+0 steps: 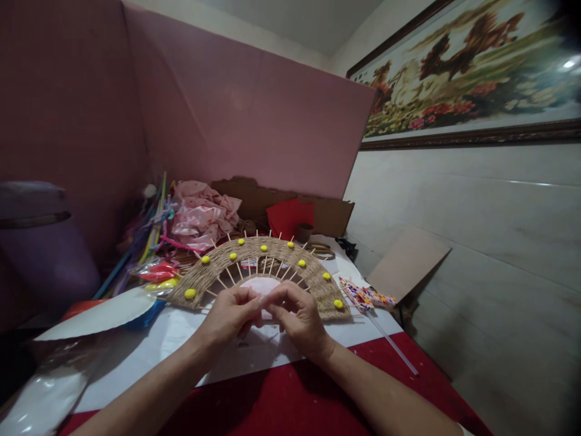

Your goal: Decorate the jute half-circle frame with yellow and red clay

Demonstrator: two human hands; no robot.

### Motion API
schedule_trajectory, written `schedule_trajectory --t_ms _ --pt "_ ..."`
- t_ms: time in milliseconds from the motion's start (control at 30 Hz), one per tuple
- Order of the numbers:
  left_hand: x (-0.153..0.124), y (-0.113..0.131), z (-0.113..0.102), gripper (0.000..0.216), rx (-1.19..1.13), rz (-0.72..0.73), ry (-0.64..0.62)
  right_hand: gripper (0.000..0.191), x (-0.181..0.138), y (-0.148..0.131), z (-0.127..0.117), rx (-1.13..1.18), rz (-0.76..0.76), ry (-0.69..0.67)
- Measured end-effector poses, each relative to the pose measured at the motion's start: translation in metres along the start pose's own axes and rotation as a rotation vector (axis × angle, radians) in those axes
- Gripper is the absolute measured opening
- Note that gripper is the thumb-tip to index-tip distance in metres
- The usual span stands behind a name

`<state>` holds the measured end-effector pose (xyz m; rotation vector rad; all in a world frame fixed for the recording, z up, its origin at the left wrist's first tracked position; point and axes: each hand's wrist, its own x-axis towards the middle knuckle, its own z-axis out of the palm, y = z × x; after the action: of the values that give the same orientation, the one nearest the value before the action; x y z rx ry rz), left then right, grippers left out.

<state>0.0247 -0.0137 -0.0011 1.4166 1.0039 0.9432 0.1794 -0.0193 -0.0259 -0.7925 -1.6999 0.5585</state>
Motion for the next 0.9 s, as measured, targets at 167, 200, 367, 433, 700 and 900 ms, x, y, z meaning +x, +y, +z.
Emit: schedule_trajectory --t_ms 167,200,367,433,700,900 --pt "0.0011 -0.0024 -0.0009 0.036 -0.013 0.014 -0.005 0.005 -0.0001 0.0007 0.0006 0.011 0.024 -0.006" --pt "0.0013 -0.0025 -0.001 0.036 -0.012 0.01 -0.006 0.005 0.0001 0.0008 0.0005 -0.001 0.018 0.0" --pt "0.0002 0.0 -0.0004 0.034 0.0 -0.002 0.002 0.003 0.0011 -0.0002 -0.0002 -0.043 -0.039 -0.011" --pt "-0.0011 0.002 0.0004 0.034 -0.003 -0.002 0.004 0.003 0.0006 -0.0012 -0.0002 -0.049 -0.042 -0.025" --pt "-0.0025 0.0034 0.0027 0.027 -0.079 0.052 0.119 0.009 -0.0022 -0.0004 0.0013 0.156 0.126 0.004" --pt "-0.0013 0.0031 -0.0033 0.018 -0.267 0.055 0.166 0.018 0.0009 0.003 0.0009 0.358 0.281 0.051"
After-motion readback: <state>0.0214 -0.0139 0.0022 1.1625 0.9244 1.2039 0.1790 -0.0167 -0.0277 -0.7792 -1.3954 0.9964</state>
